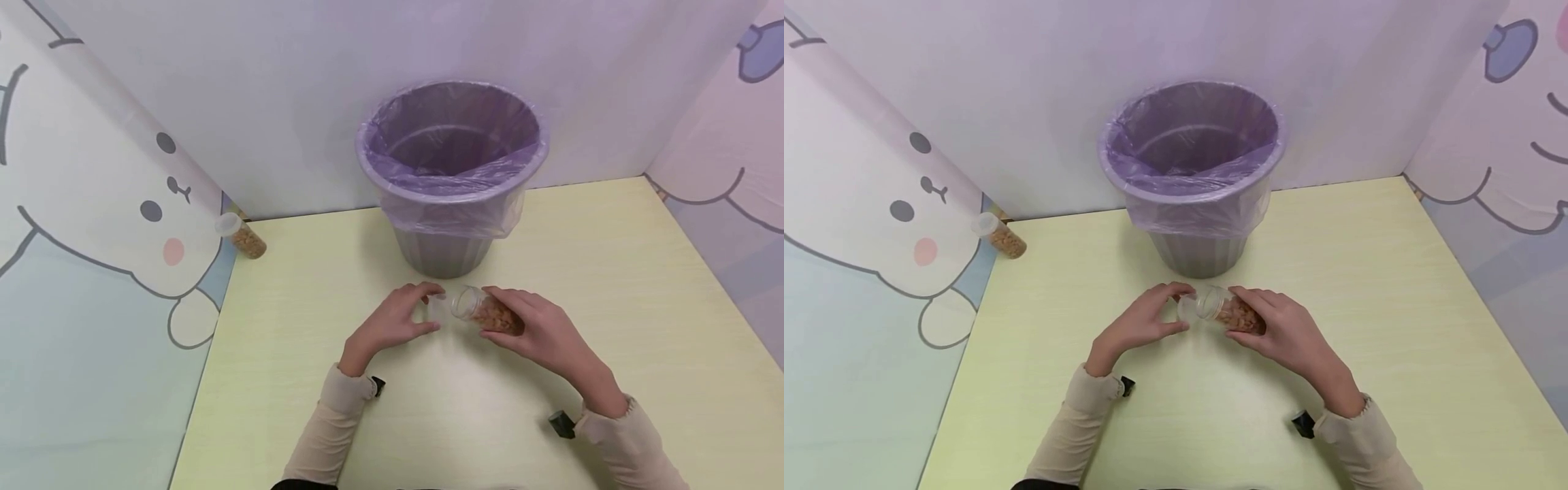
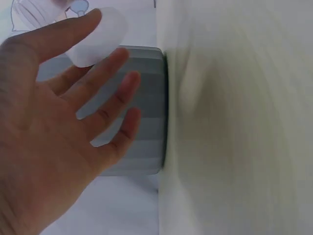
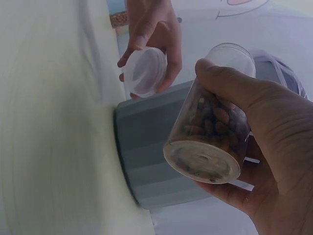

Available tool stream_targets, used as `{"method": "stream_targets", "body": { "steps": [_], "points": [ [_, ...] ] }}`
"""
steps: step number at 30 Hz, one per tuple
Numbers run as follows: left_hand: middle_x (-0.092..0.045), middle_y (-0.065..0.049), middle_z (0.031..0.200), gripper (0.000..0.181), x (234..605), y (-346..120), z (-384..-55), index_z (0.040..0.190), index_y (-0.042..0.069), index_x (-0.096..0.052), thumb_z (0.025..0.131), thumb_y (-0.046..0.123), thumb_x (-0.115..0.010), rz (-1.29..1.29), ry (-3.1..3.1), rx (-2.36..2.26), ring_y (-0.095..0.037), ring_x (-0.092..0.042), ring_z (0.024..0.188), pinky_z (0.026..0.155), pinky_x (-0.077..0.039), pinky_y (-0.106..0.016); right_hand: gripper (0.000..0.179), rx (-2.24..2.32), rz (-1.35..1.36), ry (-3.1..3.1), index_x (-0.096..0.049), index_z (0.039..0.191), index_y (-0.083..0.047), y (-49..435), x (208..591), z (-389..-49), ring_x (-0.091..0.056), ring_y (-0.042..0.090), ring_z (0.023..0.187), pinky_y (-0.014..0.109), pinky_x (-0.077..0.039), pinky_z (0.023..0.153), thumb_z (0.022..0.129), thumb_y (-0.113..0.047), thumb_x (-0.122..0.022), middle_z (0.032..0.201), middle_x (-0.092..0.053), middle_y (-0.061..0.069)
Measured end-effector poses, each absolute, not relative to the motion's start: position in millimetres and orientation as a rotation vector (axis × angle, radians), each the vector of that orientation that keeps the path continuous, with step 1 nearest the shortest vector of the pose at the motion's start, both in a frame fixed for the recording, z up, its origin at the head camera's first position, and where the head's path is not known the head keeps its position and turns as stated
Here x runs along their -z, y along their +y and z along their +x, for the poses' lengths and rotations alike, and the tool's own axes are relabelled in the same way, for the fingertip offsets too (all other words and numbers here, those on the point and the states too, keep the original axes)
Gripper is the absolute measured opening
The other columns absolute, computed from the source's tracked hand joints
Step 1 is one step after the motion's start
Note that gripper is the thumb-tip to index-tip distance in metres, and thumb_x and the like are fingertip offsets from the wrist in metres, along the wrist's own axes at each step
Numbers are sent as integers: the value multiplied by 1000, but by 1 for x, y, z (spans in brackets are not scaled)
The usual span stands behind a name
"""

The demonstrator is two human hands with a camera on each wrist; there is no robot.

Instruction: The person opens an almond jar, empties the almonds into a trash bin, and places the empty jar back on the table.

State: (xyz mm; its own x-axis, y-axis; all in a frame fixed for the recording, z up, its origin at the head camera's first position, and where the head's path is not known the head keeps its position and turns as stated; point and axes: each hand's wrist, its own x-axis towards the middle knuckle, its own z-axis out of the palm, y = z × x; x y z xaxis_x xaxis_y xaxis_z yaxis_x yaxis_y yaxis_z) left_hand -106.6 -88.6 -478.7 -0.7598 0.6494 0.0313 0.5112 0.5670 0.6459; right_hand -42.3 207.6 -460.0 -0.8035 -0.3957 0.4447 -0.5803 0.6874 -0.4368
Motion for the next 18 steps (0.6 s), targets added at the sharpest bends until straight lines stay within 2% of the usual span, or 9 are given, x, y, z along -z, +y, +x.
{"method": "stream_targets", "body": {
  "steps": [4, 9, 13, 18],
  "points": [
    [-65, -2, 138, 56, 485, -90, -108, 138, 17, -62, 88, 31, -84, 1012, 2633, -866, -26, -58, 128, 112, -45, -47, 82, -822, 763, -2598, -66, 138, -18, 208, 461, -42, -73, 23, 102, 44, -60, 83, 64, -26, -100, 118, -76, 2],
    [-59, -6, 141, 53, 488, -92, -106, 134, 18, -64, 87, 32, -85, 972, 2665, -794, -33, -45, 138, 112, -41, -58, 77, -804, 754, -2642, -66, 137, -16, 209, 464, -42, -73, 25, 101, 47, -60, 82, 67, -27, -99, 117, -76, 4],
    [-55, -8, 143, 53, 490, -94, -106, 134, 17, -62, 88, 32, -85, 931, 2670, -738, -34, -40, 143, 112, -39, -59, 75, -787, 753, -2680, -65, 136, -15, 209, 465, -41, -73, 25, 99, 47, -60, 81, 70, -28, -97, 116, -75, 4],
    [-53, -9, 143, 53, 492, -96, -106, 133, 18, -60, 88, 32, -83, 907, 2687, -680, -34, -39, 143, 111, -40, -57, 73, -777, 745, -2712, -64, 136, -15, 211, 465, -41, -72, 23, 98, 46, -60, 81, 73, -31, -96, 116, -75, 4]
  ]
}}
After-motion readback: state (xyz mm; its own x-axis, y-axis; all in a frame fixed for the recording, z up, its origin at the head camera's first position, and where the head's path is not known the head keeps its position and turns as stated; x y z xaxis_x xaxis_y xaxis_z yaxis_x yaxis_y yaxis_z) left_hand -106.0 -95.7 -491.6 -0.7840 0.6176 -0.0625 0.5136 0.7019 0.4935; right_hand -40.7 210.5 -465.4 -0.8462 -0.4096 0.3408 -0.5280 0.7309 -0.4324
